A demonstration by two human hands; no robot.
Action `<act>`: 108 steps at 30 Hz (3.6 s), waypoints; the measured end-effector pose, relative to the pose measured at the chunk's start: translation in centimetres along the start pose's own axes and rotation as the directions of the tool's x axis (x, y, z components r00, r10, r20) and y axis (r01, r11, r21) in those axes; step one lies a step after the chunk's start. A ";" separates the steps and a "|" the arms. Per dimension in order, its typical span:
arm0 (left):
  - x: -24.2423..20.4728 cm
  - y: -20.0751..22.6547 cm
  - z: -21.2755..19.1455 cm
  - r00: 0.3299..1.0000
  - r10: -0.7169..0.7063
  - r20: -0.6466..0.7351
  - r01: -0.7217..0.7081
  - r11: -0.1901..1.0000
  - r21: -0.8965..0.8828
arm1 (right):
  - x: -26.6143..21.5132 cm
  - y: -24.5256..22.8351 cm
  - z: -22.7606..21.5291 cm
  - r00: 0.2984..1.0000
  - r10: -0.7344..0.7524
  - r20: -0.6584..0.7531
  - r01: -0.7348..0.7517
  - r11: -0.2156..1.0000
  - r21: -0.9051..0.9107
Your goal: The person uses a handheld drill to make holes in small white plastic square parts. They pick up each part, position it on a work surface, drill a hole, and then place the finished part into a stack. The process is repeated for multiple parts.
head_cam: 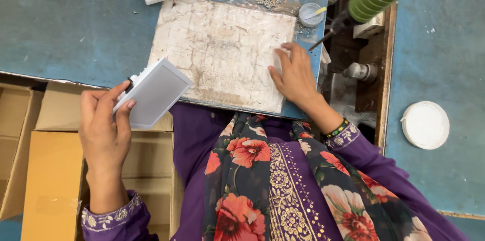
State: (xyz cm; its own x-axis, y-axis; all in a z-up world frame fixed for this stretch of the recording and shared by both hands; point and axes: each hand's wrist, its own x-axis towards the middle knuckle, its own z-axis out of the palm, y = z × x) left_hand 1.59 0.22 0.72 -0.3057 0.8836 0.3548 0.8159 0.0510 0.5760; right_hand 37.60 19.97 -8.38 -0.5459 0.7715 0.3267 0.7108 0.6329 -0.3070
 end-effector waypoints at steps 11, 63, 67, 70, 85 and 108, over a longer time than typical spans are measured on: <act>1.8 3.4 2.1 0.995 0.086 0.046 -0.085 0.996 -0.039 | 7.7 -0.8 5.2 0.996 -0.091 0.014 0.090 0.995 0.037; 9.4 10.1 13.0 0.985 0.169 0.019 -0.168 0.985 -0.042 | 8.8 5.8 -17.6 0.967 0.084 -0.241 0.230 0.126 0.965; 9.0 10.2 12.7 0.988 0.152 -0.016 -0.153 0.984 -0.086 | 11.1 5.0 -16.1 0.946 -0.108 -0.306 0.316 0.084 0.945; 9.0 10.1 13.0 0.990 0.140 -0.012 -0.140 0.986 -0.088 | 11.8 4.8 -15.3 0.938 -0.072 -0.340 0.331 -0.117 0.936; 9.3 9.7 13.8 0.987 0.152 -0.050 -0.155 0.986 -0.060 | 14.7 -5.3 -14.5 0.897 -0.332 -0.291 0.321 0.038 0.946; 9.5 9.7 14.1 0.985 0.150 -0.080 -0.156 0.986 -0.066 | 14.8 -7.8 -14.5 0.908 -0.261 -0.328 0.335 -0.017 0.942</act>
State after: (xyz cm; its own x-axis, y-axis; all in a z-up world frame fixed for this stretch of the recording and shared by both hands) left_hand 13.50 15.64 -0.73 -0.2179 0.8411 0.4951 0.8193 -0.1179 0.5611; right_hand 30.47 25.53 11.81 -0.5356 0.5140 0.6700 -0.6133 0.3086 -0.7271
